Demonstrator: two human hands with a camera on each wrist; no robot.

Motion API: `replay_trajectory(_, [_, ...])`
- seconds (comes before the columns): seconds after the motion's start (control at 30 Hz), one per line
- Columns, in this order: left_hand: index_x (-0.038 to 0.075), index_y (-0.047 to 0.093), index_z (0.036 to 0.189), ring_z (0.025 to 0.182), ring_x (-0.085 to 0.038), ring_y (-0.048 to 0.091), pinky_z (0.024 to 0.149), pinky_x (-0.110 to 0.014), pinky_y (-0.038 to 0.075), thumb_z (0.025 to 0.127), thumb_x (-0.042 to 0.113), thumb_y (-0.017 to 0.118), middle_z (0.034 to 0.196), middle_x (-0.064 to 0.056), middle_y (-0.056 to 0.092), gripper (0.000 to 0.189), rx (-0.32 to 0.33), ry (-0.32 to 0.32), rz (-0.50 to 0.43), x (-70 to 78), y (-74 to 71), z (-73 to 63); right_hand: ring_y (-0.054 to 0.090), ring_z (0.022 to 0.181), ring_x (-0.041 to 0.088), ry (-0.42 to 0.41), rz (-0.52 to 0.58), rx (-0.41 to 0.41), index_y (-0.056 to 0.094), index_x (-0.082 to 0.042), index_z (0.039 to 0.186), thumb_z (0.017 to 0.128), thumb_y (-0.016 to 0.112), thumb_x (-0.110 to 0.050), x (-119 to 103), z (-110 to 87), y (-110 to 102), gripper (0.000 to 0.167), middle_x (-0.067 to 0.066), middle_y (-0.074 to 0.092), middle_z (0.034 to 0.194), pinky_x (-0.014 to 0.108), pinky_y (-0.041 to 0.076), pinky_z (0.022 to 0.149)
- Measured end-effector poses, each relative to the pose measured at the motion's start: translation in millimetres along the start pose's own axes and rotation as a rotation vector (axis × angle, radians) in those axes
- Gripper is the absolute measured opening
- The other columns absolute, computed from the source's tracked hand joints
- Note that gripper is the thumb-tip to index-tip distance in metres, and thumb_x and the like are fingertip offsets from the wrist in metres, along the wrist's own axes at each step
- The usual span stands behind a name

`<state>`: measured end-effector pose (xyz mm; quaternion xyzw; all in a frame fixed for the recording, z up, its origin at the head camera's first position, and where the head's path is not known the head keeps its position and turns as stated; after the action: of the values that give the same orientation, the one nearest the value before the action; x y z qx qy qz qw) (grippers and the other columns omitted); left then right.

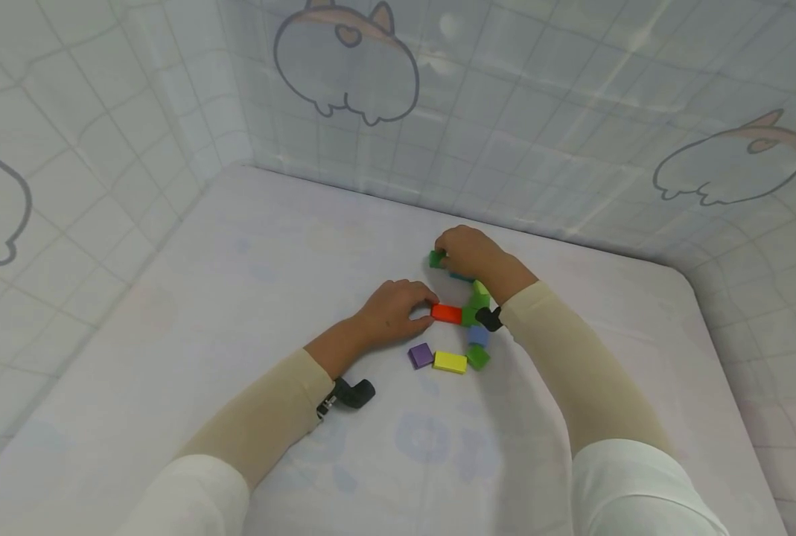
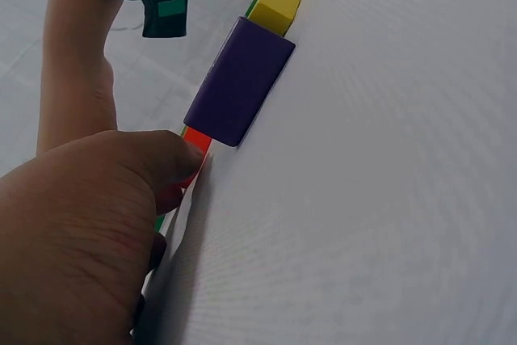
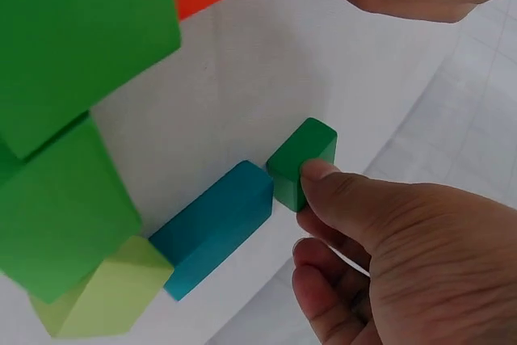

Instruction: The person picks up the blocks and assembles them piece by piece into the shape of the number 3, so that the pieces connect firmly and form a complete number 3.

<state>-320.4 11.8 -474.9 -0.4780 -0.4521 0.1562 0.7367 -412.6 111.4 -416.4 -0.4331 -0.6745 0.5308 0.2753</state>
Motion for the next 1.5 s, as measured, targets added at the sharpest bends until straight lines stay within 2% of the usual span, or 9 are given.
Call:
replay_trajectory(0.4, [0.022,0.067,0.124,0.111,-0.008,0.058,0.098,-0.034,0.044,0.092,0.032,0.069,0.118,0.012,0.067,0.033,-0.005,-0.003,-0.007,0.6,-0.5,-0.6,0.062,0.112,0.023,-0.026,0.007,-0.008,0.071,-0.008,0.121,0.095,0.068,-0.014,2.0,-4.4,1.5,0.028,0.007,0.068,0.124,0.039,0.051,0.099])
replay_trajectory(1.5, [0.023,0.066,0.124,0.108,-0.008,0.058,0.095,-0.033,0.044,0.092,0.032,0.069,0.116,0.013,0.067,0.033,-0.006,-0.009,-0.002,1.0,-0.3,-2.2,0.06,0.117,0.024,-0.064,-0.001,-0.01,0.072,-0.008,0.12,0.093,0.07,-0.014,1.8,-10.5,2.9,0.028,0.006,0.068,0.125,0.041,0.048,0.102])
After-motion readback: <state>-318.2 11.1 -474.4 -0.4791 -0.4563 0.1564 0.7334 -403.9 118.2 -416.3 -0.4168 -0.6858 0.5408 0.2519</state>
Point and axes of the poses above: each hand's wrist, its own z-axis towards the middle knuckle, its own y-axis out of the palm, x = y × z, the point moved 7 cm from there along z, towards the middle knuckle
